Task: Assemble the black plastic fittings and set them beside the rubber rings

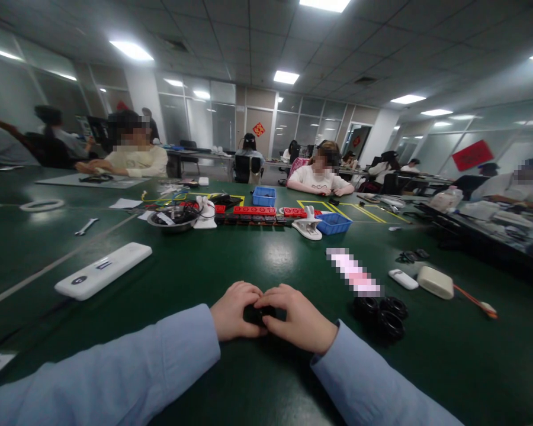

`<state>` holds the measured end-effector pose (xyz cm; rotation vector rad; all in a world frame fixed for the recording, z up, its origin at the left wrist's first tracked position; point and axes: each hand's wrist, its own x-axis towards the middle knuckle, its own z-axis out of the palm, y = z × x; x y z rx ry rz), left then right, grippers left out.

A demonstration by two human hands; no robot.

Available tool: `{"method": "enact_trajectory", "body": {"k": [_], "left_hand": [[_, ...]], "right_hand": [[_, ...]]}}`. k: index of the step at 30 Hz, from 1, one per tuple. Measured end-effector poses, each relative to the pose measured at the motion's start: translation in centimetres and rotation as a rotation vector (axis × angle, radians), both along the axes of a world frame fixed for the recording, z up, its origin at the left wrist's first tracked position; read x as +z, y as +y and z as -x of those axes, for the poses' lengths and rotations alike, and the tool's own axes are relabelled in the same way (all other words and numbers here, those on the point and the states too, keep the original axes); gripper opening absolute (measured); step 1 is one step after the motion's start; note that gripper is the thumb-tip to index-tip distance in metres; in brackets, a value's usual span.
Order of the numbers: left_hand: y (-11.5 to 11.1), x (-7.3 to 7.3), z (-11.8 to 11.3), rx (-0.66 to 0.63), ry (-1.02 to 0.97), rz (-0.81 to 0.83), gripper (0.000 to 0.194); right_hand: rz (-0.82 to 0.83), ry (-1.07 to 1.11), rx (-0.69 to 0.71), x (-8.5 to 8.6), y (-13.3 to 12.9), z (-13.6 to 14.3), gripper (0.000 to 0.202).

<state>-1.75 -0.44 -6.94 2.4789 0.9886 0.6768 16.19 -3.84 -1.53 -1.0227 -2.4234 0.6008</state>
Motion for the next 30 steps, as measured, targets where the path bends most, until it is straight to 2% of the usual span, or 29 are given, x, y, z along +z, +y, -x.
{"method": "enact_trajectory", "body": {"k": [5,14,20,23,27,30], "left_hand": [[-0.03,0.0,0.03,-0.007,0.005,-0.001,0.03],[0.05,-0.29,0.02,0.005,0.014,-0.005,0.025],[-0.01,-0.13,-0.08,0.009,0.045,-0.016,0.028],[0.13,-0.27,-0.02,0.019,0.054,-0.026,0.038],[0.28,-0.45,0.11,0.022,0.04,-0.035,0.037],[0.31,-0.56,0.13,0.03,0.023,-0.037,0.038]], "right_hand": [[-0.004,0.034,0.081,-0.34,0.13,0.16,0.031],[-0.067,0.038,0.076,-0.96,-0.05,0.78,0.025],[-0.109,0.056,0.094,-0.76,-0.18,0.6,0.032],[-0.153,0.096,0.009,-0.57,-0.42,0.54,0.034],[-0.201,0.022,-0.18,-0.42,-0.7,0.71,0.014],[-0.208,-0.041,-0.259,-0.51,-0.7,0.85,0.019]]}}
